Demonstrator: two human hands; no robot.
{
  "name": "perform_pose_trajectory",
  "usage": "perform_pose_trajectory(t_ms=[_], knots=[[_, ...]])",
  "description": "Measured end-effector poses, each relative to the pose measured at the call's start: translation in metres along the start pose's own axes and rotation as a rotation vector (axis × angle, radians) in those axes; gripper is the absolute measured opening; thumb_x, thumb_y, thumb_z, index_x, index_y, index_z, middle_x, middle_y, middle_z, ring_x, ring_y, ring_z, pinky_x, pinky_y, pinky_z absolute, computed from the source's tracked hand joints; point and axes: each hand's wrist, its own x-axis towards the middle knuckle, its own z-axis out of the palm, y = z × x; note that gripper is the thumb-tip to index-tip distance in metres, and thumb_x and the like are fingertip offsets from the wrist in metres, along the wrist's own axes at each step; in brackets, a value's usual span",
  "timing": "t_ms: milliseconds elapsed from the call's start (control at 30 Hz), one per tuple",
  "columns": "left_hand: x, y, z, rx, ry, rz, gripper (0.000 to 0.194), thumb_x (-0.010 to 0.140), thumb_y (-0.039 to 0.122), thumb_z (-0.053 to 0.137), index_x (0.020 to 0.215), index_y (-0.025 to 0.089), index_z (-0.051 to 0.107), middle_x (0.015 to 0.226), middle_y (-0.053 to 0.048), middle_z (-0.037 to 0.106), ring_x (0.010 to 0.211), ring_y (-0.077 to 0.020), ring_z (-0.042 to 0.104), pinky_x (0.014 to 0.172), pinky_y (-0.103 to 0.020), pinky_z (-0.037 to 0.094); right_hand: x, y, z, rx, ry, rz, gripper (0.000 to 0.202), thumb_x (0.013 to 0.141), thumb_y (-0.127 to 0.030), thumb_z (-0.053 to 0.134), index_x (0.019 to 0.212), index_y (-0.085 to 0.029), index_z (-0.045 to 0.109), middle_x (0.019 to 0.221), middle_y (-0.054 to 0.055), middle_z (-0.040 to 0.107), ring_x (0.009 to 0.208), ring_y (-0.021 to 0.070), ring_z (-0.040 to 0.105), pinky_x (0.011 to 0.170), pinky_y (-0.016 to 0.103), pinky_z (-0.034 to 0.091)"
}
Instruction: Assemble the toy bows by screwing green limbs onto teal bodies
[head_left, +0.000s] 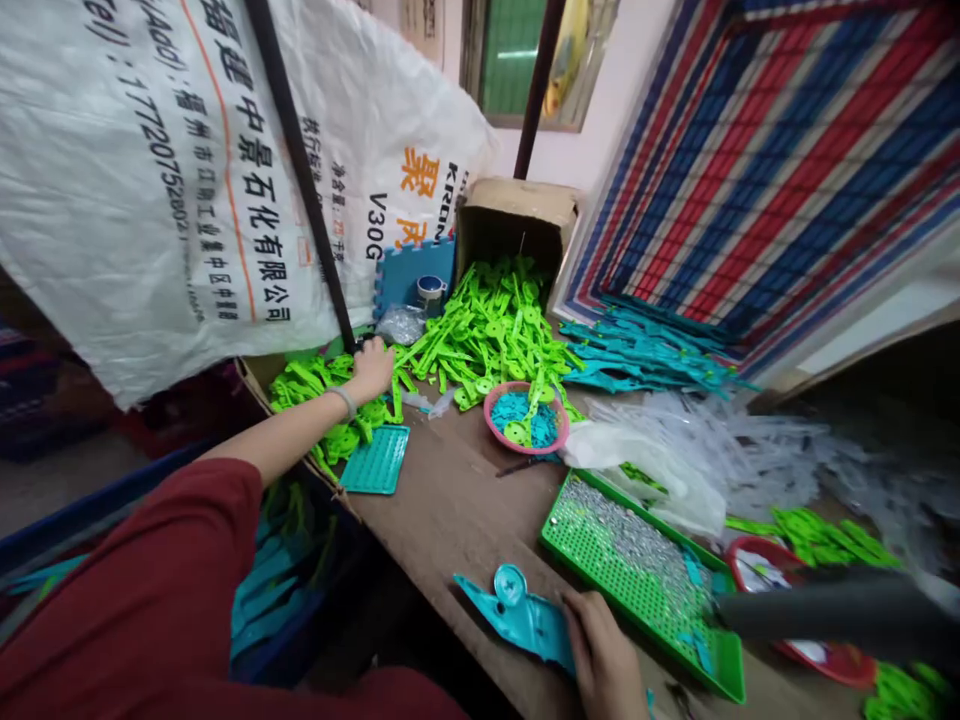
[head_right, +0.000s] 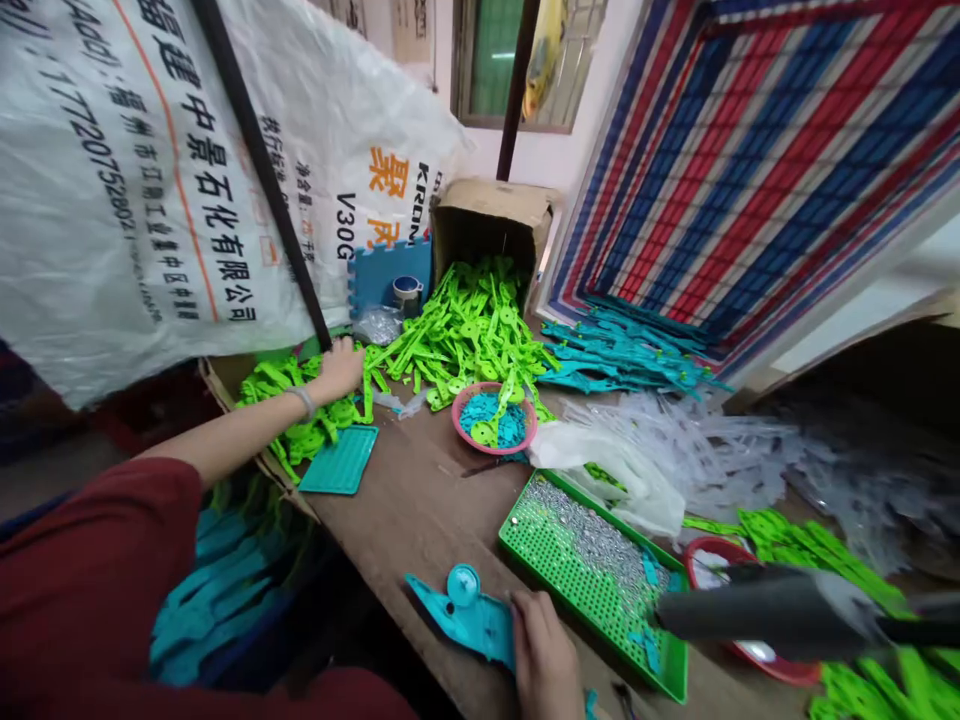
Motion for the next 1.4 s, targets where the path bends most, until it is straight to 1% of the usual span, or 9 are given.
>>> perform_pose_trajectory(t_ms=[100, 233, 333, 400, 633, 733, 800, 1033, 1400], knots=[[0.002, -0.001, -0.006, -0.108, -0.014, 0.104, 0.038, 0.096, 0.039, 0.064, 0.127, 0.017, 0.06, 0.132, -0.011, 0.061, 0.114, -0.0251, 0.063, 0.096, -0.048, 0.055, 0.005, -0.008, -0.004, 0.066, 0.034, 0.021, 0.019, 0.101, -0.027, 0.05, 0.106, -0.024, 0.068, 0.089, 0.004, 0.069, 0.078, 0.0151, 0.073, 0.07, 0.021, 0.06], [0.005, 0.01, -0.047, -0.303, 0.032, 0.162, 0.035, 0.096, 0.04, 0.064, 0.121, 0.015, 0.063, 0.121, -0.01, 0.065, 0.104, -0.0219, 0.065, 0.09, -0.043, 0.057, 0.012, -0.012, -0.015, 0.19, 0.105, 0.082, 0.025, 0.101, -0.034, 0.051, 0.099, -0.025, 0.074, 0.087, 0.005, 0.068, 0.077, 0.016, 0.072, 0.069, 0.023, 0.059], [-0.014, 0.038, -0.071, -0.501, 0.089, 0.143, 0.034, 0.095, 0.046, 0.063, 0.106, 0.015, 0.063, 0.102, -0.006, 0.068, 0.088, -0.0186, 0.066, 0.077, -0.036, 0.057, 0.019, -0.016, -0.029, 0.359, 0.172, 0.249, 0.024, 0.095, -0.041, 0.06, 0.094, -0.023, 0.076, 0.084, 0.006, 0.07, 0.072, 0.0177, 0.071, 0.064, 0.025, 0.059], [-0.047, 0.07, -0.066, -0.666, 0.049, 0.135, 0.04, 0.093, 0.056, 0.06, 0.092, 0.016, 0.06, 0.084, -0.004, 0.068, 0.074, -0.0184, 0.066, 0.065, -0.033, 0.055, 0.026, -0.031, -0.039, 0.529, 0.228, 0.408, 0.023, 0.091, -0.043, 0.066, 0.092, -0.021, 0.073, 0.078, 0.005, 0.07, 0.067, 0.0173, 0.069, 0.06, 0.026, 0.057], [-0.243, 0.183, 0.027, -1.162, -0.625, 0.129, 0.049, 0.09, 0.07, 0.049, 0.097, 0.021, 0.054, 0.079, -0.002, 0.064, 0.07, -0.0196, 0.068, 0.063, -0.036, 0.06, 0.06, -0.103, -0.041, 0.901, 0.174, 0.524, 0.022, 0.09, -0.042, 0.063, 0.088, -0.021, 0.059, 0.068, -0.003, 0.058, 0.056, 0.0112, 0.053, 0.052, 0.024, 0.043], [-0.287, 0.196, 0.044, -1.407, -1.067, 0.029, 0.043, 0.082, 0.048, 0.075, 0.113, 0.022, 0.06, 0.094, -0.005, 0.069, 0.086, -0.0199, 0.07, 0.075, -0.033, 0.059, 0.05, -0.099, -0.042, 0.823, 0.134, 0.546, 0.017, 0.089, -0.037, 0.062, 0.085, -0.021, 0.058, 0.077, -0.001, 0.06, 0.066, 0.0125, 0.056, 0.06, 0.025, 0.046], [-0.294, 0.197, 0.052, -1.452, -1.172, 0.03, 0.048, 0.077, 0.032, 0.082, 0.12, 0.021, 0.062, 0.102, -0.005, 0.071, 0.093, -0.0184, 0.069, 0.083, -0.029, 0.057, 0.036, -0.094, -0.048, 0.752, 0.154, 0.574, 0.016, 0.088, -0.036, 0.063, 0.085, -0.021, 0.059, 0.079, 0.0, 0.06, 0.071, 0.0136, 0.056, 0.064, 0.026, 0.046], [-0.303, 0.188, 0.082, -1.283, -0.838, 0.336, 0.045, 0.091, 0.038, 0.067, 0.132, 0.024, 0.056, 0.116, -0.005, 0.068, 0.106, -0.02, 0.062, 0.093, -0.031, 0.049, 0.008, -0.1, -0.053, 0.959, 0.12, 0.72, 0.029, 0.086, -0.047, 0.067, 0.083, -0.022, 0.053, 0.069, -0.004, 0.056, 0.058, 0.0106, 0.051, 0.055, 0.024, 0.043], [-0.316, 0.186, 0.092, -1.078, -0.751, 0.462, 0.04, 0.094, 0.028, 0.052, 0.134, 0.023, 0.055, 0.107, -0.002, 0.067, 0.101, -0.0209, 0.06, 0.092, -0.032, 0.047, 0.004, -0.102, -0.05, 1.109, 0.063, 0.798, 0.037, 0.081, -0.05, 0.071, 0.075, -0.021, 0.049, 0.061, -0.006, 0.06, 0.049, 0.0089, 0.054, 0.048, 0.022, 0.043]])
